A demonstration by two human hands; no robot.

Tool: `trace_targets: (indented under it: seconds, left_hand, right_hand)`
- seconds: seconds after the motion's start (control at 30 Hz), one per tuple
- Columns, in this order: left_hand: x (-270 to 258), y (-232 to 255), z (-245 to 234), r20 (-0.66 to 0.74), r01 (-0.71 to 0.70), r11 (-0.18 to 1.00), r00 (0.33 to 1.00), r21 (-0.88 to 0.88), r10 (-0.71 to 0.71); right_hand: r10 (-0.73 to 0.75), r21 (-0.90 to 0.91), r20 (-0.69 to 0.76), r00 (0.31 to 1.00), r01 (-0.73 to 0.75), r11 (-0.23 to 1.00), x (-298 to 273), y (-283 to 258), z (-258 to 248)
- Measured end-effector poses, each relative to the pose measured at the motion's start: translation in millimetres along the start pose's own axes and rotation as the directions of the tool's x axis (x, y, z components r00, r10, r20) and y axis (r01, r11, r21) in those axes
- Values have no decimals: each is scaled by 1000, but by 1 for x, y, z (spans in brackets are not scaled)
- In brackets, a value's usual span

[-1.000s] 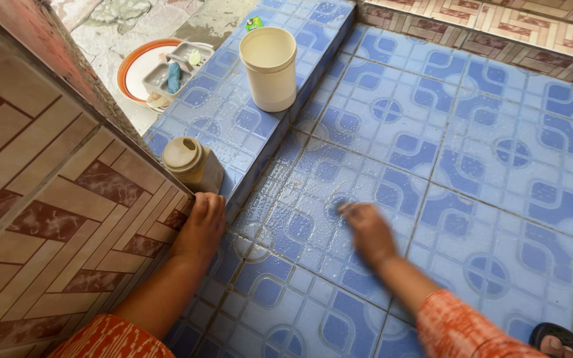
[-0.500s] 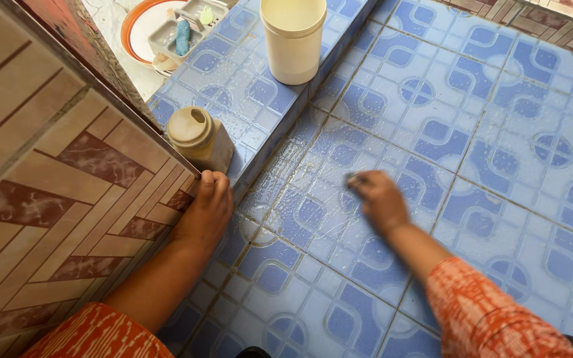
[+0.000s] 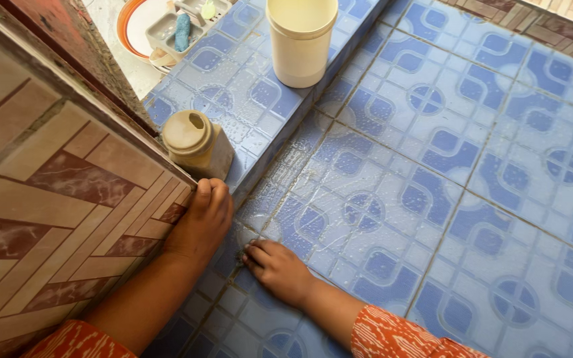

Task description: The person scrubs blue patterned floor tiles with a small abrasive pad, then scoops water from a black bucket using a white cup and pours it onto the tiles to rinse the surface.

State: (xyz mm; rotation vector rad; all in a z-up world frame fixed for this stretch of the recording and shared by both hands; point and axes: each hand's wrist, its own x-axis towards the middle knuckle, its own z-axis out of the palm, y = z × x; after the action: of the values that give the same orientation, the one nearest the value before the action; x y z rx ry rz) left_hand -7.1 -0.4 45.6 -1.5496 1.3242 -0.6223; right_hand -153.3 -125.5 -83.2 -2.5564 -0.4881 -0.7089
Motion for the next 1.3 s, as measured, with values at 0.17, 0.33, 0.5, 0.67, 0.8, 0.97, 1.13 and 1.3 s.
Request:
trace_targets:
  seconds: [0.17, 0.33, 0.5, 0.67, 0.8, 0.97, 1.13, 1.3]
  left_hand:
    - [-1, 7, 7, -38, 21, 1000, 999, -15, -22]
    - [3, 5, 9, -80, 6, 1000, 997, -31, -8]
    - [3, 13, 8, -84, 20, 998, 996, -60, -25]
    - [-1, -1, 7, -105, 42, 999, 993, -23, -44]
    - [5, -8, 1, -123, -5, 1000, 992, -24, 2]
    - [-1, -20, -1, -101, -98, 995, 990, 27, 100]
    - [-2, -18, -5, -13, -122, 990, 992, 77, 123]
    - [0, -7, -6, -19, 4, 1000, 1000, 27, -4]
  right_hand:
    - [100, 113, 49, 994, -105, 988, 24, 77, -3]
    - [576, -155, -71, 814, -579, 800, 42, 181, -57]
    - [592, -91, -107, 799, -600, 795, 34, 184, -49]
    - [321, 76, -126, 939, -314, 946, 31, 89, 14]
    - [153, 82, -44, 987, -150, 985, 9, 21, 18]
    - [245, -174, -120, 962, -264, 949, -16, 64, -29]
    - [638, -147, -208, 742, -668, 729, -85, 167, -125]
    - [651, -361, -297, 699, -713, 601, -162, 178, -195]
